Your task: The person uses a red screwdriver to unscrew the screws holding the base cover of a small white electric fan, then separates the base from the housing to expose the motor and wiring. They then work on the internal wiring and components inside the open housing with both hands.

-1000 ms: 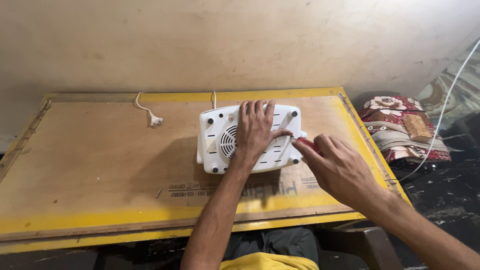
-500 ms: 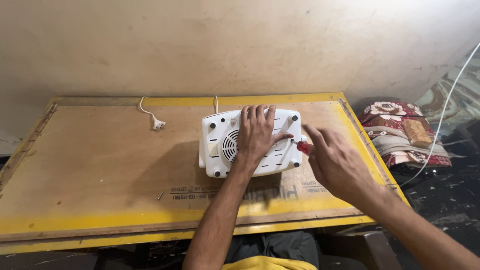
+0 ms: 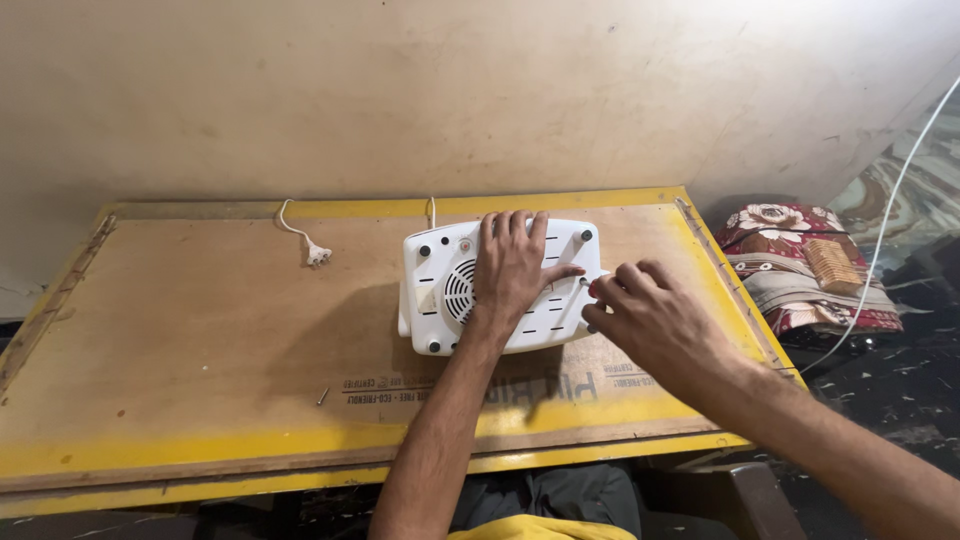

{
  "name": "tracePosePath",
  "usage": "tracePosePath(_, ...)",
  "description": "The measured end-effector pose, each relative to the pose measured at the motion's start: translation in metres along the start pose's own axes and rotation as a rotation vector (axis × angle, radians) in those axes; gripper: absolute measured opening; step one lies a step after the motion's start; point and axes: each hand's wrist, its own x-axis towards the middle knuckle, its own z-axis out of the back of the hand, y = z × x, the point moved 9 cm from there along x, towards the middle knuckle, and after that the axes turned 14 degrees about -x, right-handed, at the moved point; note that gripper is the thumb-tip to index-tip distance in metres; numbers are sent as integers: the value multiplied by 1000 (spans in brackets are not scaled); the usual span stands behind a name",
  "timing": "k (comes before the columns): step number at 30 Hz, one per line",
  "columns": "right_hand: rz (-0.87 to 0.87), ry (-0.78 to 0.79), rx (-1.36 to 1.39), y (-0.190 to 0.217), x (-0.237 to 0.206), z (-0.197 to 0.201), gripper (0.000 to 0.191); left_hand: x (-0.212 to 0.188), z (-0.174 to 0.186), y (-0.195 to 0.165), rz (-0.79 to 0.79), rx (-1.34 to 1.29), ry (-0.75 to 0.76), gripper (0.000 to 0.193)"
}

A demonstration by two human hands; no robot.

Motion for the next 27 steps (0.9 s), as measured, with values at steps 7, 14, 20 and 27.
tracePosePath(7, -402, 748, 369, -33, -29, -42, 58, 1, -5, 2, 20, -14, 35, 107)
tracePosePath(14, -142, 40, 231, -12, 6, 4, 25, -2, 3, 1, -8, -61, -16, 103)
tracePosePath(20, 90, -55, 57, 7, -4, -6, 27, 1, -1, 1, 8, -44, 21, 103)
tracePosePath(27, -52, -14, 95, -8, -9, -24, 53, 0, -3, 0, 12, -29, 20, 103)
